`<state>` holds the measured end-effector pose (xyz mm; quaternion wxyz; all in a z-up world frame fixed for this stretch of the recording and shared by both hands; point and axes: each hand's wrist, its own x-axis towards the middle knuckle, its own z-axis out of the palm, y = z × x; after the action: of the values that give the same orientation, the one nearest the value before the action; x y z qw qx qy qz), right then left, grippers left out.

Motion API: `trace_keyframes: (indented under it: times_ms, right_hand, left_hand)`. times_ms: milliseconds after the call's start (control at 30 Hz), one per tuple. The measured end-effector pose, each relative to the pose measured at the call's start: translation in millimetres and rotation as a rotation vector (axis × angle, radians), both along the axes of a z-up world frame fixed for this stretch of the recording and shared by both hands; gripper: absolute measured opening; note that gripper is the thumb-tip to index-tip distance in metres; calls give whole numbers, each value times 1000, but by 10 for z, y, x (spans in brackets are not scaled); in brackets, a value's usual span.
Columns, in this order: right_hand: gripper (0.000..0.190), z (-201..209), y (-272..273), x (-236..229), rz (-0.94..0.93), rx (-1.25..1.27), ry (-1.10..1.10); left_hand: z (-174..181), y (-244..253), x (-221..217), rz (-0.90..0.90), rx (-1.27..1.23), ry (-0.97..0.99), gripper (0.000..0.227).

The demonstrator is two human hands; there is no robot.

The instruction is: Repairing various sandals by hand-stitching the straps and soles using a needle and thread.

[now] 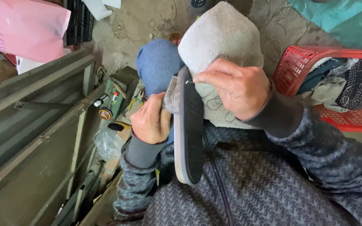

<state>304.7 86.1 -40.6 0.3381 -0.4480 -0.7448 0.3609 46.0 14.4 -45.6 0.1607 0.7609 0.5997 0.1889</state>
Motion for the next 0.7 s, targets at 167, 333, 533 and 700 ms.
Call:
trace_keyframes:
  times_ms: [167,333,533,700]
  right_hand:
    - [20,26,6,-59,53,7,-17]
    - [22,29,-89,-165,57,50,-70]
    - [17,201,-75,-196,49,84,-34]
    - [38,141,-156,-108,100,60,-137]
  left_hand:
    - [-3,-92,-201,-18,-153,-112,31]
    - [12,-94,-48,157,-139,-11,35]
    - [26,-274,-161,344,-186,87,38]
    - [393,-544,-300,431,-431,106,52]
